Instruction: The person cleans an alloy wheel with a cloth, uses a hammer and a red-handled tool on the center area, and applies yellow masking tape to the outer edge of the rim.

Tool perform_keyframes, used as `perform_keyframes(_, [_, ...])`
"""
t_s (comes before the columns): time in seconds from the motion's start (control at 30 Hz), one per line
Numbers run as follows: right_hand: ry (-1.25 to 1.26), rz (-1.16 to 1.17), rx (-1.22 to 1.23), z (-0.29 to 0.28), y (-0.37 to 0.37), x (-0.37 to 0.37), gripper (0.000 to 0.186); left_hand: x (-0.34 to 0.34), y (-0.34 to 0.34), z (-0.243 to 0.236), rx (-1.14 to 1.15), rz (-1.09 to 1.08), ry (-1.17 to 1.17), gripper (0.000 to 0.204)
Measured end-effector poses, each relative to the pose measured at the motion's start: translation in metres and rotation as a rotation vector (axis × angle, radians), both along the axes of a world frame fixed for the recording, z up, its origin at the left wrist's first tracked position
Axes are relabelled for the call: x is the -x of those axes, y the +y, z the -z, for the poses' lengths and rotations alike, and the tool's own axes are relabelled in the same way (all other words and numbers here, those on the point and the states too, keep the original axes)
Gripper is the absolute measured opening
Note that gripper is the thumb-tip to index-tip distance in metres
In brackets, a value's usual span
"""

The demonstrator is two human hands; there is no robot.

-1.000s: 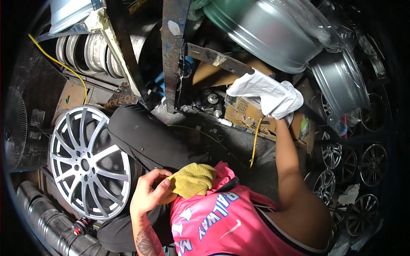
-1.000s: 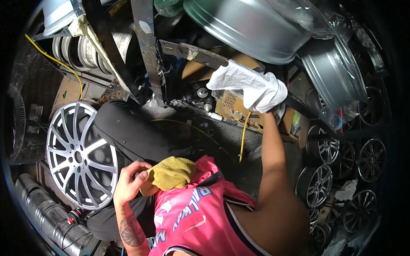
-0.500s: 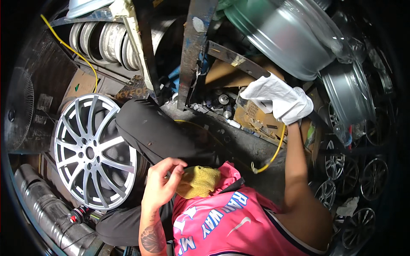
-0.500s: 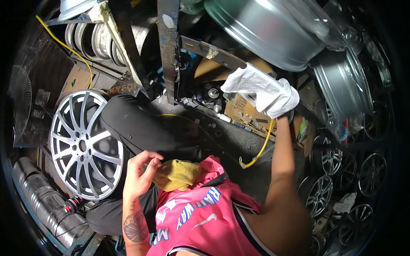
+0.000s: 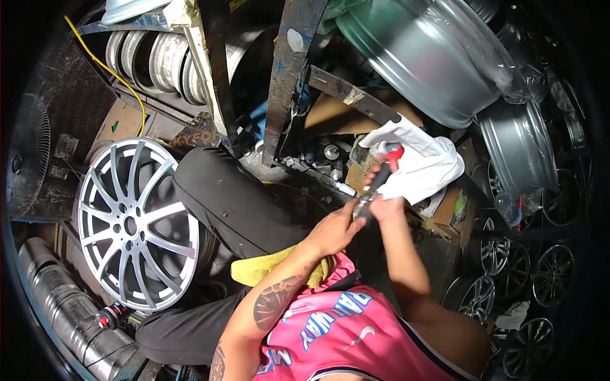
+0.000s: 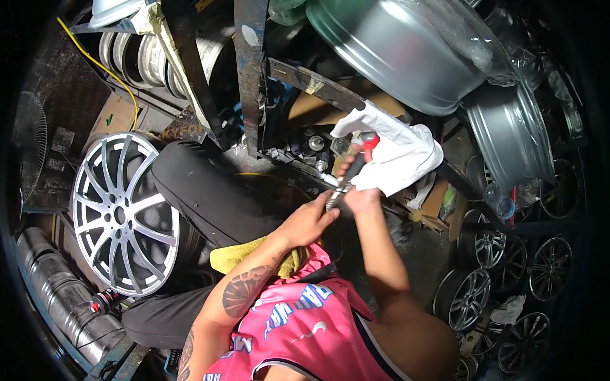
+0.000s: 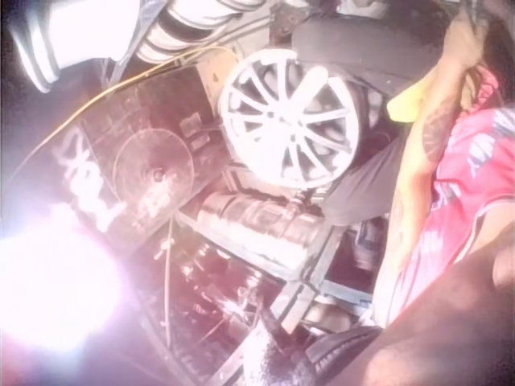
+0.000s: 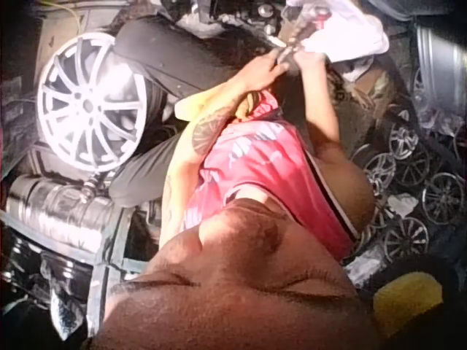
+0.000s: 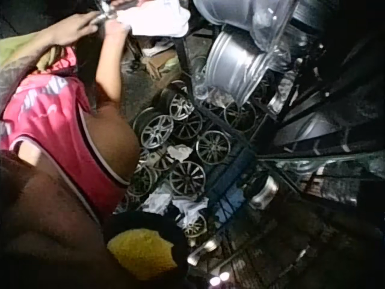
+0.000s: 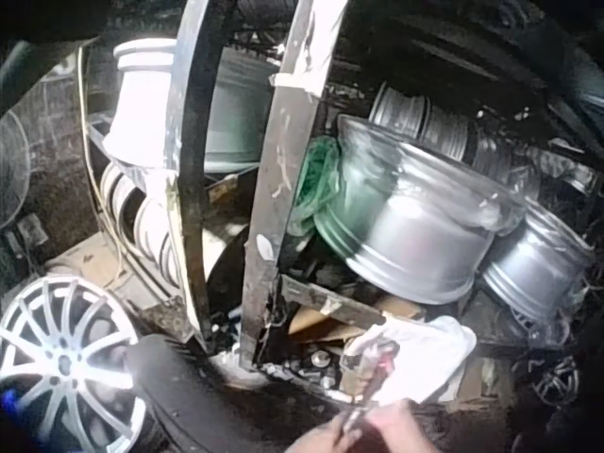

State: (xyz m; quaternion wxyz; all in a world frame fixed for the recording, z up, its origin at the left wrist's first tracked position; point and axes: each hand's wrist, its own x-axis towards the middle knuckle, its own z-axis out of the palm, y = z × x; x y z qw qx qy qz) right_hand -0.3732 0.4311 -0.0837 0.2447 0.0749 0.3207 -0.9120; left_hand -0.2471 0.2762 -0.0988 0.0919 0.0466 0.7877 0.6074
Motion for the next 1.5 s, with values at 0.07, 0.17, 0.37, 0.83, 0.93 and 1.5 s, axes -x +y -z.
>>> perform_keyframes(0.07, [-0.045,0.066,-0.115,0.001,-0.04,-0.018,0.037,-0.001,-0.01,0.002,-0.217,-0.088,-0.167,0.045])
perform_keyframes(0.17, [0.035,0.111,-0.237,0.01,-0.066,-0.034,0.039,-0.003,-0.01,0.008,-0.729,-0.395,-0.336,0.028])
perform_keyframes(0.37, [0.342,0.173,-0.49,0.005,-0.098,-0.026,0.043,-0.01,-0.021,-0.003,-0.838,-0.618,-0.291,0.034])
perform_keyframes(0.83, [0.238,0.317,-0.572,0.017,-0.105,-0.034,0.049,-0.01,-0.036,-0.017,-1.025,-0.49,-0.564,0.037])
perform_keyframes(0.93, [0.184,0.292,-0.495,0.023,-0.1,-0.031,0.049,-0.007,-0.035,-0.028,-1.157,-0.48,-0.724,0.038])
perform_keyframes(1.5, [0.4,0.447,-1.489,0.012,0.138,0.106,0.052,-0.048,-0.053,-0.031,-1.441,-0.334,-0.496,0.044])
